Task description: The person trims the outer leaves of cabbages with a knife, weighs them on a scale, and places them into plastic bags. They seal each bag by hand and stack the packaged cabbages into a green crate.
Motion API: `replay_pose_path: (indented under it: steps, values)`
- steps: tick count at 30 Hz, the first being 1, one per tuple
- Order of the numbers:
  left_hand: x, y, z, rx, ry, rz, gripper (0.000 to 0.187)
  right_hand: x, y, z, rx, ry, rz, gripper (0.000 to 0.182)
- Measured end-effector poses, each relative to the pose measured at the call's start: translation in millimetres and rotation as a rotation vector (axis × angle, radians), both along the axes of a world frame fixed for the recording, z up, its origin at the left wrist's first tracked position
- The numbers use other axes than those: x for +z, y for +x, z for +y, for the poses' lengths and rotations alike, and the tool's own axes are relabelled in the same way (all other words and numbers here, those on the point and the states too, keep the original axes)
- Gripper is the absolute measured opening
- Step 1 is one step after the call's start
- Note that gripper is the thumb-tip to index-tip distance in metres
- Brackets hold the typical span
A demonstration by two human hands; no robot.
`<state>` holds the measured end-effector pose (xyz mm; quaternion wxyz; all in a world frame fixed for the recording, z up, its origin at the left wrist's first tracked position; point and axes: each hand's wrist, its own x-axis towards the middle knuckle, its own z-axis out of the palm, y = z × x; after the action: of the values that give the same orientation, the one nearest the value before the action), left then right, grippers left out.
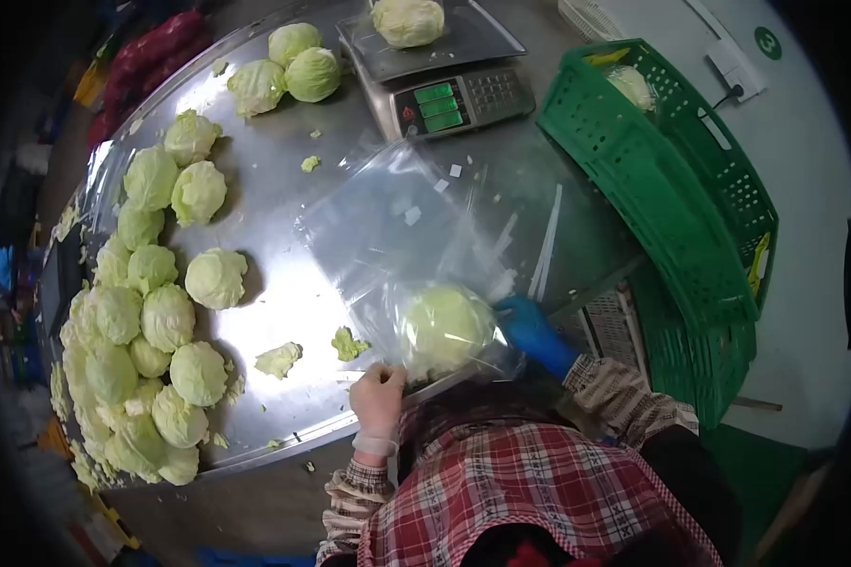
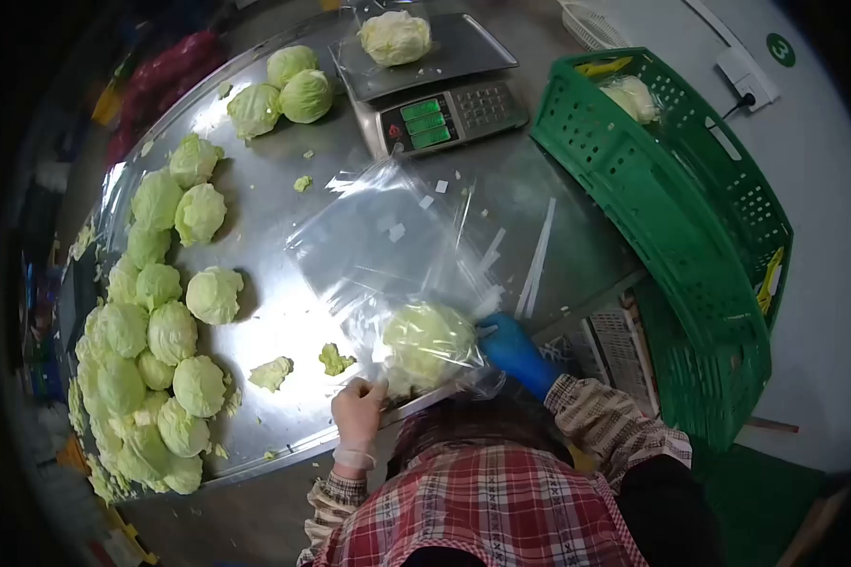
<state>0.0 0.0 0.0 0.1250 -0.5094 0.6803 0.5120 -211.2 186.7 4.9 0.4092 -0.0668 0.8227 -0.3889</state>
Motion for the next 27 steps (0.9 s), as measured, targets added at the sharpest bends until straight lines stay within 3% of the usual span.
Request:
replay_pose_path:
  steps: [2,5,8,12,15,18,20,21,23,24,26,27]
  values:
    - [17.3,-5.5,1.5,0.034,-0.536,0.187,0.027,-7.5,4.9,10.9,0.004,-0.152,0.195,0.024]
    - [50.4,-1.8,-37.6,0.396,-0.645,0.411,0.027,4.6,13.4,0.3,-0.115,-0.267,0.322,0.024]
    - [69.0,-34.1,-59.5,0.343,-0.555,0.547,0.033,-6.5,10.7,0.3,-0.226,-0.195,0.37,0.026]
    - [81.0,-89.7,-72.6,0.201,-0.451,0.507,0.046,0.4,13.8,-2.7,-0.326,-0.255,0.267,0.028]
    - [74.1,-116.9,-81.4,0.105,-0.392,0.355,0.055,-4.7,14.9,-4.5,-0.324,-0.13,0.275,0.029]
    - [83.7,-134.7,-77.6,-0.107,-0.468,0.299,0.058,-3.1,11.7,-2.5,-0.221,0.017,0.475,0.031]
    - [76.1,-141.0,-83.1,-0.161,-0.425,0.25,0.058,24.1,-1.8,-4.9,-0.192,-0.044,0.831,0.035]
    - [71.9,-142.9,-83.9,-0.204,-0.38,0.201,0.057,47.3,-11.6,-11.8,-0.195,-0.04,0.821,0.035]
    - [70.5,-147.4,-81.7,-0.216,-0.304,0.182,0.056,86.8,-18.3,-35.2,0.03,-0.273,0.902,0.038]
    - [71.9,-149.9,-80.5,-0.203,-0.238,0.186,0.056,81.1,-16.9,-43.7,0.023,-0.271,0.887,0.038]
    - [78.0,-152.1,-75.9,-0.217,-0.257,0.165,0.056,66.0,-21.6,-62.8,0.309,-0.382,1.064,0.039]
    - [82.8,-153.6,-73.9,-0.23,-0.274,0.153,0.056,63.8,-21.2,-69.3,0.311,-0.394,1.062,0.039]
